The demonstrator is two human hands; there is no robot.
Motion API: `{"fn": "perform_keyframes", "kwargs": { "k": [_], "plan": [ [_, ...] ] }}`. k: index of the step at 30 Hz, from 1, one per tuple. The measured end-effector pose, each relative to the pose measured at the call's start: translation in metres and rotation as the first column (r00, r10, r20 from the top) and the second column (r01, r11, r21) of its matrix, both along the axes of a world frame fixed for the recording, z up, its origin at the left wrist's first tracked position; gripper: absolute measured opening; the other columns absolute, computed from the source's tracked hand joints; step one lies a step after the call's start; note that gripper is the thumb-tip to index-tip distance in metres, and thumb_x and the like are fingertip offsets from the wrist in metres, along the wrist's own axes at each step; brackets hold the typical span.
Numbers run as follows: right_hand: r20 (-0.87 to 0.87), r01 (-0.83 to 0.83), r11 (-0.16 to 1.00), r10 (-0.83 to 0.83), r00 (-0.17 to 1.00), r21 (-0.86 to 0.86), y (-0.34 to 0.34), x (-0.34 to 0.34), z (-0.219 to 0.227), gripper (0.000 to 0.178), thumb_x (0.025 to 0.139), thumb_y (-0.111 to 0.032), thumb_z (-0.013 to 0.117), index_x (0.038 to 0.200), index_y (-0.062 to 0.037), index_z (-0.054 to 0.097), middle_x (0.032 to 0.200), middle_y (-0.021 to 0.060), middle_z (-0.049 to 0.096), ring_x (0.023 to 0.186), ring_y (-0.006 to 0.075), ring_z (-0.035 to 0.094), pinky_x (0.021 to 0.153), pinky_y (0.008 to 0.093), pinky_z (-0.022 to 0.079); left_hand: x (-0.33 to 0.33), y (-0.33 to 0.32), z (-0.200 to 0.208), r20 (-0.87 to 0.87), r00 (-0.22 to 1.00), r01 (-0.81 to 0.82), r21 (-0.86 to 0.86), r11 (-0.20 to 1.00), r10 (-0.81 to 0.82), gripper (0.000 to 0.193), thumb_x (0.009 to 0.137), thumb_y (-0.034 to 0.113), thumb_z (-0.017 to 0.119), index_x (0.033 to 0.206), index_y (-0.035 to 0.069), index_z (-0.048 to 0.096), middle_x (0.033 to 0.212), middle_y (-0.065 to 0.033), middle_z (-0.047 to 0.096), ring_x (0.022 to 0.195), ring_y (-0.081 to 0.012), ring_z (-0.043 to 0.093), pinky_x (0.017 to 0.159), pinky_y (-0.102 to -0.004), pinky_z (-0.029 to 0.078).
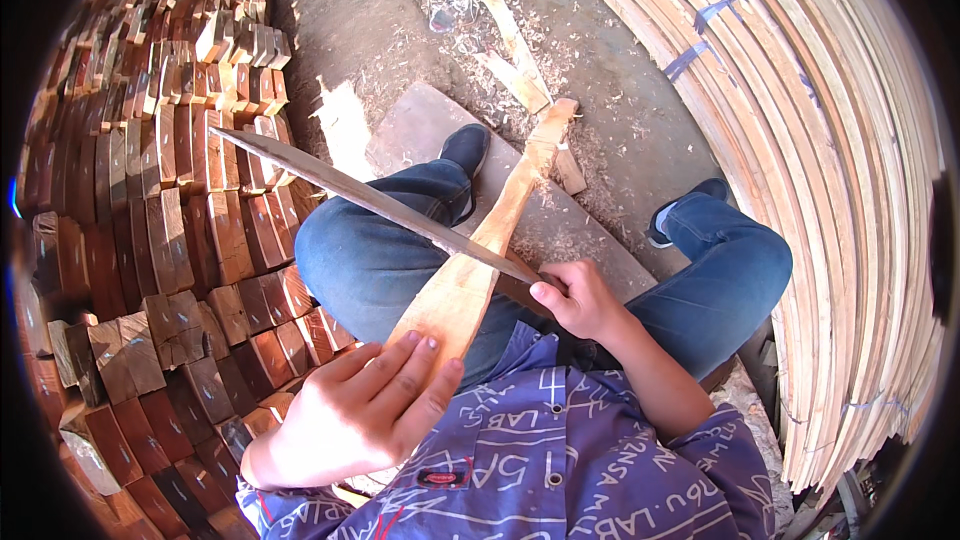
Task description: The person sits on the ground and uses a hand saw to shape a small piece of wood, repeatedly sawing along its edges to refine its form.
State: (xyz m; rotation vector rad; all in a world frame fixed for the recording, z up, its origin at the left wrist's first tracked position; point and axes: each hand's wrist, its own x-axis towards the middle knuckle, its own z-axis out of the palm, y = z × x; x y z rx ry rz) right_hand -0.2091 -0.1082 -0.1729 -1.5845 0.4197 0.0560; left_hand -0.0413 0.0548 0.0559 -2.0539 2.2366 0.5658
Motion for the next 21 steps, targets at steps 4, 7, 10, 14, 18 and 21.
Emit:
{"fn": "perform_keyframes", "kwargs": {
  "k": [4,7,10,14,18,21],
  "plan": [
    [-0.042,-0.018,0.998,0.016,0.999,-0.056,0.0,0.01,0.015,0.054,0.096,-0.044,0.057,0.068,0.0019,0.054,0.052,0.0127,0.046,0.049,0.0227,0.045,0.05,0.039,0.038,0.006,-0.005,0.003,0.007,1.0,-0.007,0.008,1.0,0.007,0.034,0.08,0.013,0.068,0.112,0.003,0.069,0.103,-0.0175,0.072,0.099,-0.0258,0.071,0.079,-0.0337,0.059],
    [-0.017,0.053,0.998,-0.052,0.999,0.035,0.008,0.015,0.049,0.054,0.095,-0.042,0.062,0.065,0.0016,0.054,0.052,0.0181,0.048,0.05,0.0373,0.051,0.051,0.045,0.04,-0.001,0.002,-0.002,0.029,0.999,0.047,-0.022,0.999,-0.046,0.034,0.08,0.013,0.068,0.112,0.003,0.069,0.101,-0.0169,0.072,0.096,-0.0252,0.072,0.079,-0.0336,0.059],
    [-0.055,-0.011,1.0,0.011,0.998,0.013,-0.003,-0.001,0.045,0.055,0.094,-0.043,0.063,0.063,0.0018,0.053,0.051,0.017,0.046,0.048,0.0333,0.049,0.05,0.0431,0.039,0.002,-0.003,-0.001,0.035,0.998,0.057,-0.027,0.998,-0.056,0.033,0.079,0.013,0.069,0.11,0.003,0.069,0.1,-0.0163,0.072,0.096,-0.0246,0.072,0.08,-0.0333,0.059],
    [-0.117,-0.033,0.999,0.034,0.993,0.007,-0.005,-0.014,0.001,0.056,0.093,-0.046,0.062,0.062,0.0,0.056,0.053,0.0175,0.05,0.05,0.0349,0.053,0.051,0.0433,0.041,-0.004,-0.004,-0.004,0.0,0.997,0.072,-0.045,0.996,-0.072,0.032,0.078,0.014,0.07,0.109,0.003,0.07,0.099,-0.0167,0.073,0.094,-0.0246,0.072,0.082,-0.0345,0.06],
    [-0.155,-0.055,0.994,0.04,0.987,-0.098,-0.004,-0.002,0.03,0.057,0.092,-0.05,0.061,0.064,-0.0005,0.059,0.055,0.019,0.054,0.055,0.0388,0.058,0.054,0.0449,0.044,0.006,-0.007,0.001,-0.018,1.0,0.012,-0.012,1.0,-0.012,0.031,0.08,0.013,0.07,0.109,0.003,0.07,0.098,-0.0162,0.073,0.093,-0.024,0.072,0.081,-0.0352,0.06],
    [0.009,0.006,1.0,-0.007,1.0,0.01,0.005,0.004,0.041,0.055,0.094,-0.045,0.06,0.065,0.0014,0.054,0.053,0.0176,0.049,0.046,0.0292,0.049,0.048,0.0415,0.038,-0.007,-0.004,-0.004,0.006,1.0,0.022,-0.041,0.999,-0.022,0.032,0.074,0.012,0.073,0.106,0.004,0.071,0.101,-0.014,0.073,0.095,-0.0254,0.073,0.082,-0.0367,0.061]
  ]
}}
